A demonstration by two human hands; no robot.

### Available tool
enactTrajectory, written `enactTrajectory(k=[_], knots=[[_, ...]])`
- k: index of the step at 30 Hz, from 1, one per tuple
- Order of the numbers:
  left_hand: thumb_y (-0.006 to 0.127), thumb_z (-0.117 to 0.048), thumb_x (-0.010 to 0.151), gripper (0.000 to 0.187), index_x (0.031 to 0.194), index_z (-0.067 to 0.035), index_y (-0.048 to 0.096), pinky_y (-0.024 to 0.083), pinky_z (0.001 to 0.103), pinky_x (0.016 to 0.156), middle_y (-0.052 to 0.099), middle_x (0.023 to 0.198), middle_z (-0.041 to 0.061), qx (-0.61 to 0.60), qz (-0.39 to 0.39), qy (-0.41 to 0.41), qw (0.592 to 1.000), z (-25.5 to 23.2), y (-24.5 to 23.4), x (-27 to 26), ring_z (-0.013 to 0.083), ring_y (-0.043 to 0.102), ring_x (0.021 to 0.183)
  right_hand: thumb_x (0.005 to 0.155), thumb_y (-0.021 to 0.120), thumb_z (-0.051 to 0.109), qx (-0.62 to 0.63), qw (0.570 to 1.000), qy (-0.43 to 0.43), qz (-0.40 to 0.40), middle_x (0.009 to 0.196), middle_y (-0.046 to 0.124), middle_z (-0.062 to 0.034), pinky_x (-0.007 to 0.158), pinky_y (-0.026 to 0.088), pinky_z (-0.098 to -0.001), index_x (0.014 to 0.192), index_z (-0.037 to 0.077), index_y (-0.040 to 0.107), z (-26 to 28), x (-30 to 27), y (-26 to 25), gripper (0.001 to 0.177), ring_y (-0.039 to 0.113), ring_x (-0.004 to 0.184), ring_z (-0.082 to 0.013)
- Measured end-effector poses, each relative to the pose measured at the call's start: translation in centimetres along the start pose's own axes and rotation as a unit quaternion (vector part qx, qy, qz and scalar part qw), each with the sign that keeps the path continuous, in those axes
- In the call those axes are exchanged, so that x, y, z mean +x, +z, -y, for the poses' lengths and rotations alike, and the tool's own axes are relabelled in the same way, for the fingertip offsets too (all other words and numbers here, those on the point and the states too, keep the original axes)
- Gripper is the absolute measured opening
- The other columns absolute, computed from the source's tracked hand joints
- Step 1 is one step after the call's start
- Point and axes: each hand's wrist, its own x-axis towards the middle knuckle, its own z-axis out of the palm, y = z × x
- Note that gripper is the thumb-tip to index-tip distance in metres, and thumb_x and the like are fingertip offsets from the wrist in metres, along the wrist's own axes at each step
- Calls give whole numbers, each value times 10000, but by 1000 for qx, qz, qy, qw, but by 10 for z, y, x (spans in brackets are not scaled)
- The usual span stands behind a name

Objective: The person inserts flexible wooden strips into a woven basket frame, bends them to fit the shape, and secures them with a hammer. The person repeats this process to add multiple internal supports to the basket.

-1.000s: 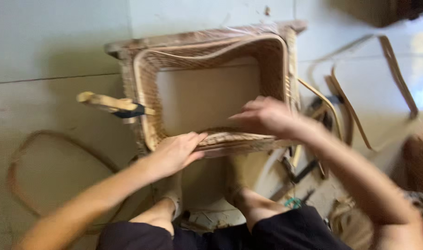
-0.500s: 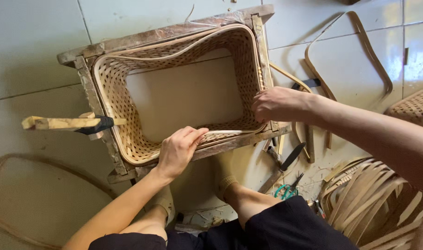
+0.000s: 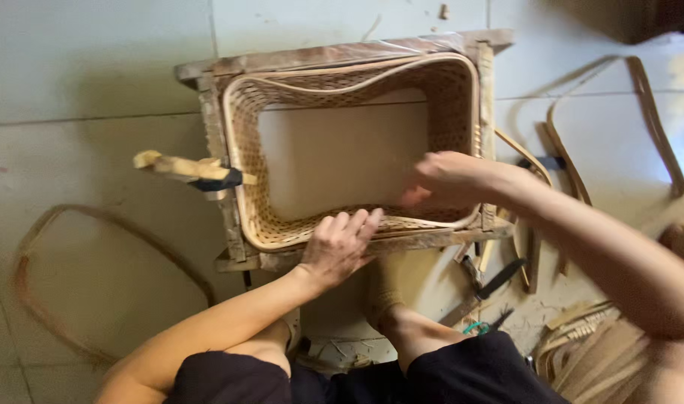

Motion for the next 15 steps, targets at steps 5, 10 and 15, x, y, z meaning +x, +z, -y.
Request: enactTrajectory(k=[5, 10, 15], knots=[[887, -482, 587, 1010, 1406, -94, 440, 548, 435, 843, 542, 1195, 114, 5, -31, 2, 999, -2, 4, 7, 289, 603, 1028, 974, 672, 224, 102, 947, -190, -238, 994, 759, -126, 707, 615, -386, 1084, 65, 754, 34, 82, -17, 210, 753, 816, -262], [902, -474, 573, 1010, 1406, -131, 445, 548, 401, 750, 560, 1154, 79, 5, -12, -16, 1000, -5, 6, 6, 260, 606, 958, 981, 650, 242, 88, 965, -140, -201, 1006, 760, -114, 692, 625, -382, 1103, 77, 745, 35, 81, -11, 227, 754, 794, -255], [898, -502, 629, 988, 1387, -44, 460, 510, 381, 638, 585, 1057, 105, -2, 20, -20, 1000, -2, -3, 9, 250, 604, 810, 839, 786, 371, 153, 977, -121, -90, 1139, 742, -136, 826, 612, -445, 1310, 56, 623, 33, -17, 21, 589, 758, 973, -304]])
